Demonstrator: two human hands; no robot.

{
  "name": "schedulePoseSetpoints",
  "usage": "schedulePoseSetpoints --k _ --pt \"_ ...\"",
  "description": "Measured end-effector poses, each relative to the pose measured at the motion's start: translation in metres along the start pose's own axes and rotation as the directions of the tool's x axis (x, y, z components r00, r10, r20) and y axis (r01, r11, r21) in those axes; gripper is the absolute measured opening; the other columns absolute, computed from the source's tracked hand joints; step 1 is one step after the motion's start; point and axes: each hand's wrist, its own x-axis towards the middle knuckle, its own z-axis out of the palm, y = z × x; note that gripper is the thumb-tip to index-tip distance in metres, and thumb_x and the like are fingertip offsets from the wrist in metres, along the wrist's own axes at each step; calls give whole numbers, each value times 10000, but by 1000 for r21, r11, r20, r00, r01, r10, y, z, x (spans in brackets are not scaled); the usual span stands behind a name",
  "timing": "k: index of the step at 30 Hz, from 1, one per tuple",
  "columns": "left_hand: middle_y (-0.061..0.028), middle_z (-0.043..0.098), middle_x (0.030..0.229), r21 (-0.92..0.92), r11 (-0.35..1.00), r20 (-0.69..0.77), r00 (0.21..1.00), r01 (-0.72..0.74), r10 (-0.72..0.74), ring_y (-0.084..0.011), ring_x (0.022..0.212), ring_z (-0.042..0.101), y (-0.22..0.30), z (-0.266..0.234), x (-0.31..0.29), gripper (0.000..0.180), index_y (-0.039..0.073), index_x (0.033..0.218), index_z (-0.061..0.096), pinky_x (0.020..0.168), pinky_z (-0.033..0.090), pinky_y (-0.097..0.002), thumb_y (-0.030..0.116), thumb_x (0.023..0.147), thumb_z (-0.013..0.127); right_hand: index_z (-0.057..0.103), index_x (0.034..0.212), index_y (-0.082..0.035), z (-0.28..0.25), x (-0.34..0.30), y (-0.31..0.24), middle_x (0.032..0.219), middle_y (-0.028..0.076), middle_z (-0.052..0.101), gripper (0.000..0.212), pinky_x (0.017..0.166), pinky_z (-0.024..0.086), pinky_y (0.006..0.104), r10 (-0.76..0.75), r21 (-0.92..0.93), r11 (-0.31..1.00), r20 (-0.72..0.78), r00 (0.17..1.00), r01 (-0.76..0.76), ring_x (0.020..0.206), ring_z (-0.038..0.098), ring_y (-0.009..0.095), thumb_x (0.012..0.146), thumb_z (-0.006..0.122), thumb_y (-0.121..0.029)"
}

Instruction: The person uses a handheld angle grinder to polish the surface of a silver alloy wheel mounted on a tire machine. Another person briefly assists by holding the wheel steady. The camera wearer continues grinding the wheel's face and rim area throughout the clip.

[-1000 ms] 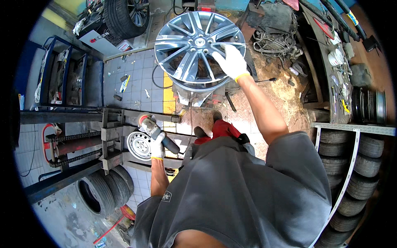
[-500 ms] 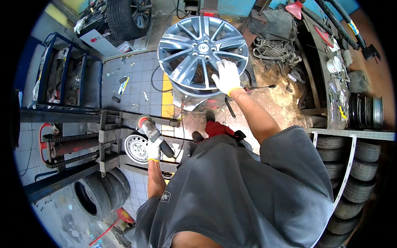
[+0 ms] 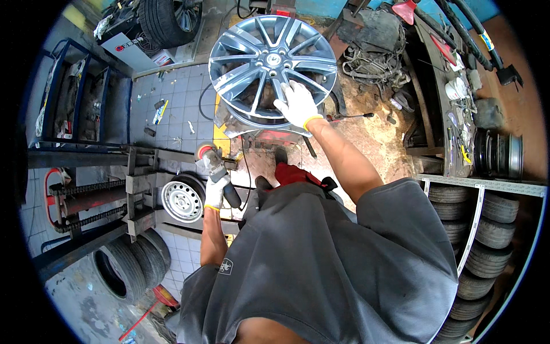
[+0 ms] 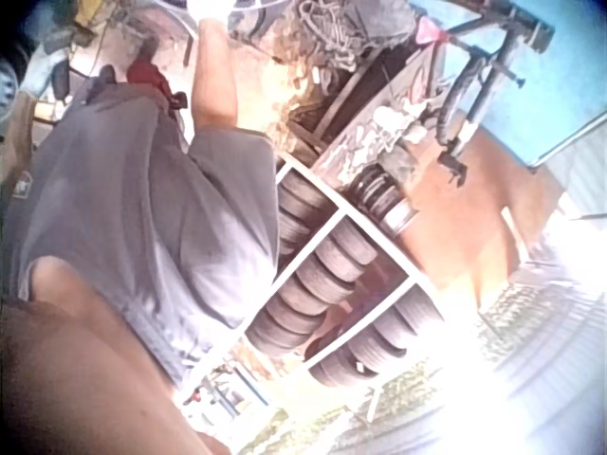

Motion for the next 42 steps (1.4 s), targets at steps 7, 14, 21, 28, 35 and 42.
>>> schedulePoseSetpoints --k 7,14,21,28,35,42 --pt "4 653 933 7 1000 59 998 -4 4 -119 824 609 4 19 7 343 84 1085 654 746 502 -284 95 770 789 393 1491 -161 -19 7 8 1554 203 312 553 1143 321 432 -14 165 985 317 948 -40 1387 374 387 1000 436 -412" --pt "5 652 924 44 998 108 992 55 -59 -117 805 602 3 30 10 332 94 1080 650 736 502 -288 91 775 780 383 1501 -104 -14 11 3 1529 161 396 582 1147 306 363 74 436 873 324 943 -219 1390 411 313 1013 454 -412" --pt "1 660 971 82 994 145 986 75 -87 -122 863 610 -1 39 16 351 82 1104 654 784 504 -294 108 781 789 446 1421 -6 -10 -7 2 1327 143 571 460 962 514 336 272 930 41 341 900 -365 1099 620 211 1034 502 -248" --pt "-2 664 971 62 993 188 975 105 -115 -124 856 613 0 48 23 353 82 1118 645 785 506 -295 80 789 772 591 1240 -22 -22 -60 -16 1061 89 670 371 781 570 310 285 879 48 444 849 -475 888 663 150 1000 580 -304" --pt "-7 674 968 75 985 226 960 153 -166 -129 868 624 2 63 29 322 80 1105 654 790 509 -298 80 799 755 461 1396 -21 51 -147 -60 1236 165 639 633 941 504 344 146 518 646 638 756 -561 1091 634 245 910 663 -373" --pt "-31 688 972 96 974 232 947 205 -222 -142 838 640 4 77 23 350 56 1112 664 771 529 -311 135 794 785 330 1444 11 79 -152 -131 1281 292 586 1022 971 481 420 173 334 721 761 625 -607 1178 597 397 711 739 -572"
